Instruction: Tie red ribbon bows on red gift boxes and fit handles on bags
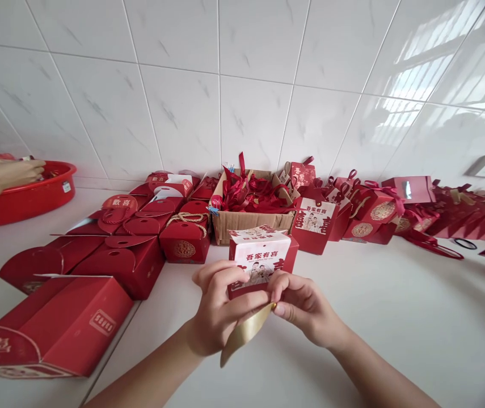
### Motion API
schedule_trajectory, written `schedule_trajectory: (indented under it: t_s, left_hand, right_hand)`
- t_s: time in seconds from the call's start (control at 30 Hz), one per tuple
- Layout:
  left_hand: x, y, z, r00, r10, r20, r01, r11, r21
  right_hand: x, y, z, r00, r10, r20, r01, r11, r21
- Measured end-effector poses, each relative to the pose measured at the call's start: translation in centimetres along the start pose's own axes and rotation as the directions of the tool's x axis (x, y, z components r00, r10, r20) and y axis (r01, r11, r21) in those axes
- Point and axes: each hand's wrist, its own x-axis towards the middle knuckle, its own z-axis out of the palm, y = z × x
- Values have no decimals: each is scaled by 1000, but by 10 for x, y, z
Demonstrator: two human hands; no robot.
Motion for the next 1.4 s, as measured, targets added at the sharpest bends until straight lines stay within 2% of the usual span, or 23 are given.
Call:
schedule_trajectory:
  t_s: [0.2, 0.33, 0.57, 0.7, 0.8, 0.93, 1.07, 1.13, 1.17, 1.23, 1.27, 1.33, 1.4]
  left_hand:
    - [2, 3, 3, 999, -32, -24, 31, 999, -40]
    - [2, 1, 3, 999, -41, 11, 41, 998, -56]
    - [-1, -3, 1, 999, -30, 23, 31, 998, -45]
    - [1, -4, -3, 995, 31, 90, -26, 998, -59]
    - [6, -2, -5, 995, 57, 82, -54, 998, -31]
    - [9, 1, -7, 998, 57, 25, -58, 998, 22]
    - [7, -6, -7, 997, -54, -57, 54, 999, -3]
    - [6, -12, -6, 971, -209, -118, 199, 976, -90]
    - [6, -16, -6, 944, -302, -135, 282, 948, -144]
    - [6, -21, -4, 890, -443, -105, 413, 883, -222]
    - [5, -23, -3, 876, -478, -69, 451, 861, -235]
    - [5, -26, -1, 874, -486, 10, 475, 850, -228]
    - [5, -27, 0, 890, -451, 65, 454, 864, -220]
  right_hand:
    - [-4, 3, 5, 997, -66, -43, 61, 994, -93]
    - [-5, 3, 6, 988, -137, -71, 122, 976, -182]
    - [-7, -7, 6, 1000, 2, -10, -4, 976, -216]
    - [-6, -11, 3, 998, -63, 5, 61, 935, -351]
    - [-6, -13, -1, 995, -104, 2, 96, 915, -392]
    - [-5, -15, -7, 998, -65, 16, 67, 953, -294]
    - [-4, -17, -15, 997, -24, 74, 32, 994, -108]
    - [-4, -18, -21, 996, -83, 36, 86, 993, -85]
    - [-3, -18, -25, 992, -128, -1, 127, 987, -96]
    - [-3, -19, -34, 970, -220, -103, 203, 968, -148]
    - [-3, -19, -38, 954, -256, -157, 227, 957, -182]
    - [-2, -18, -43, 924, -291, -248, 223, 937, -269]
    - [1, -16, -45, 924, -268, -274, 162, 920, -356]
